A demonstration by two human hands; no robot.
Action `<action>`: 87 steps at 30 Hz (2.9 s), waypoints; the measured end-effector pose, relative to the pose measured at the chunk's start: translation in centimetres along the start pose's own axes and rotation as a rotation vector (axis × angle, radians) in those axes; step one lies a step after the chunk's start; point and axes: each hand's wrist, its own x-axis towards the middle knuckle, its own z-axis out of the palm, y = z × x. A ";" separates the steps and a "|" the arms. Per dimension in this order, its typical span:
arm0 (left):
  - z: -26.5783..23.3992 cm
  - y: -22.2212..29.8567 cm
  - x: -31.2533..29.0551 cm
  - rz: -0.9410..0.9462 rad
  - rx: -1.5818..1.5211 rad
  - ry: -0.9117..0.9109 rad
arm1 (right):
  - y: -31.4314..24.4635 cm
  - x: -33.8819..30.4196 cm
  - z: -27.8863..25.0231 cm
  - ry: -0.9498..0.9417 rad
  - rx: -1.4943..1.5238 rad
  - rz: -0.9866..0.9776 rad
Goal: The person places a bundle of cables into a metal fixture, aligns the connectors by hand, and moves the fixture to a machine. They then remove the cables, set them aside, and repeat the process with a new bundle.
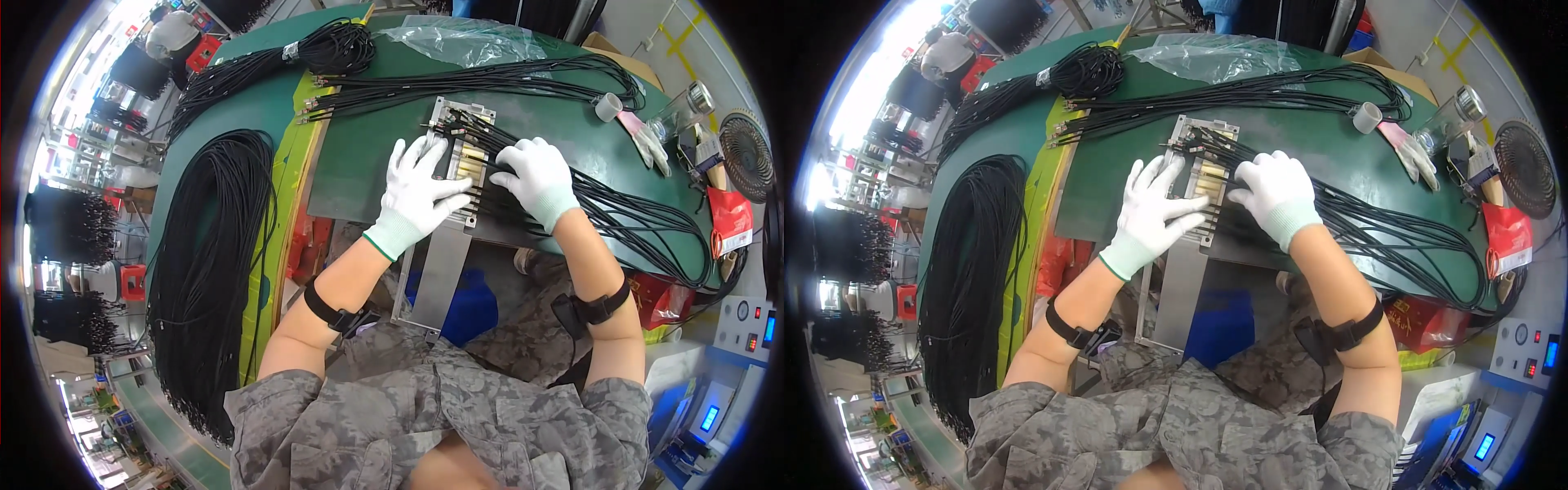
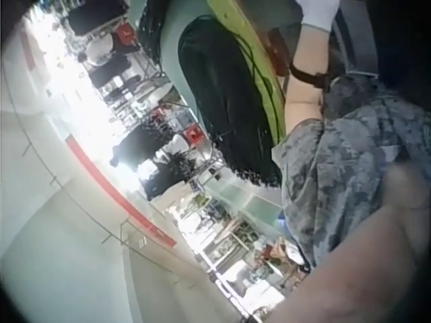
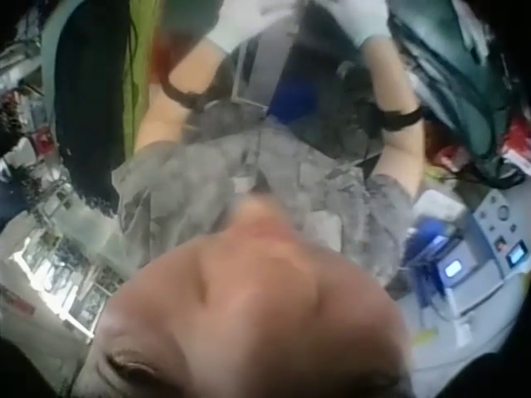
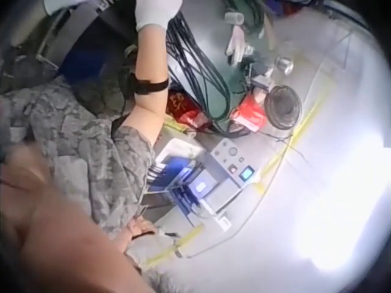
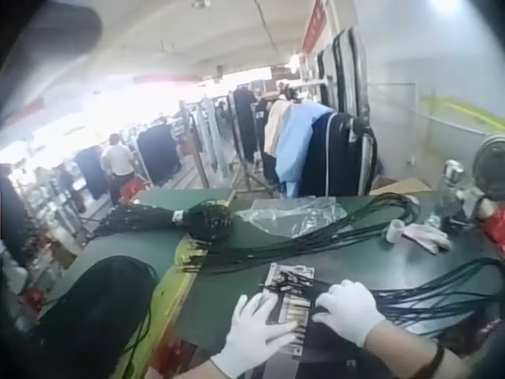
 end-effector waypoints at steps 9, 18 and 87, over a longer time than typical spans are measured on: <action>0.7 -0.9 -0.5 -0.250 -0.308 0.298 | -0.8 -0.6 0.4 0.066 0.205 -0.182; 0.8 -1.2 -0.4 -0.361 -0.316 0.356 | -0.6 -0.7 -0.4 0.092 0.212 -0.060; 0.6 -1.6 0.4 -0.415 -0.407 0.362 | 0.9 0.5 0.0 0.093 0.093 -0.104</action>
